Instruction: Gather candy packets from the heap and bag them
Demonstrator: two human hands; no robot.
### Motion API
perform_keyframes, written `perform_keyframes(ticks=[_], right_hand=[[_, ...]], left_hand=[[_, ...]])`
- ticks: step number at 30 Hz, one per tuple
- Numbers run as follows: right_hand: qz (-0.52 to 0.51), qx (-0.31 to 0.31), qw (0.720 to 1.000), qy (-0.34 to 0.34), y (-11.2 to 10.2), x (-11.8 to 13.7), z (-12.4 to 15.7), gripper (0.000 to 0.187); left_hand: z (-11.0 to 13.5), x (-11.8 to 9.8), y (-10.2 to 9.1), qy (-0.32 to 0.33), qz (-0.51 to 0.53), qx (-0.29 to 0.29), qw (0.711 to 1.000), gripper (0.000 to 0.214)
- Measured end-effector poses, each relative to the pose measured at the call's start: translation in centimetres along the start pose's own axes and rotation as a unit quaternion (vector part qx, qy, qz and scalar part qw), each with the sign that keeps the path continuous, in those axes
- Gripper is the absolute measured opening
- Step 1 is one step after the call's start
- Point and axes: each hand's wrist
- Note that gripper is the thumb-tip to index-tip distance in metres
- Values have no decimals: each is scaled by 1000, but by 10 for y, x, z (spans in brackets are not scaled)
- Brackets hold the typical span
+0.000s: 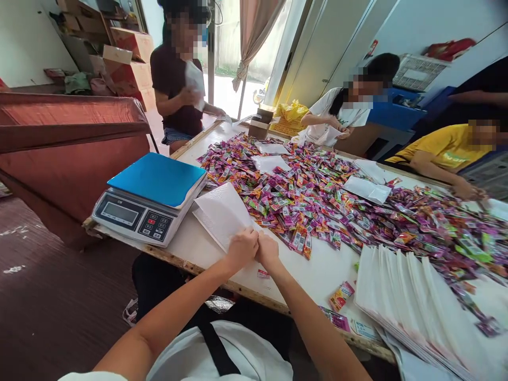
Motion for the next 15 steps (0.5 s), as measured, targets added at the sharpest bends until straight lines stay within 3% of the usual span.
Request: perform_keyframes(ticks=[5,9,12,15], right_hand=[[-48,49,998,-2,-14,-10,-17,33],[-103,39,994,2,-13,-16,-17,31],[-176,29,984,7,-13,-24,-14,25],[-236,49,970,17,-15,-27,-11,14]], left_hand=[[8,4,6,-40,-58,0,998,21],[19,7,24,-80,-20,-94,992,28],[28,12,41,-155,58,-151,975,51],[29,17,47,-188,135,-79,970,45]])
Point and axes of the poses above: each hand's wrist, its own z-axis away from the middle knuckle, its own y-axis out of the palm, x = y × z, and after that the axes turned 10 degrees about x, right-handed
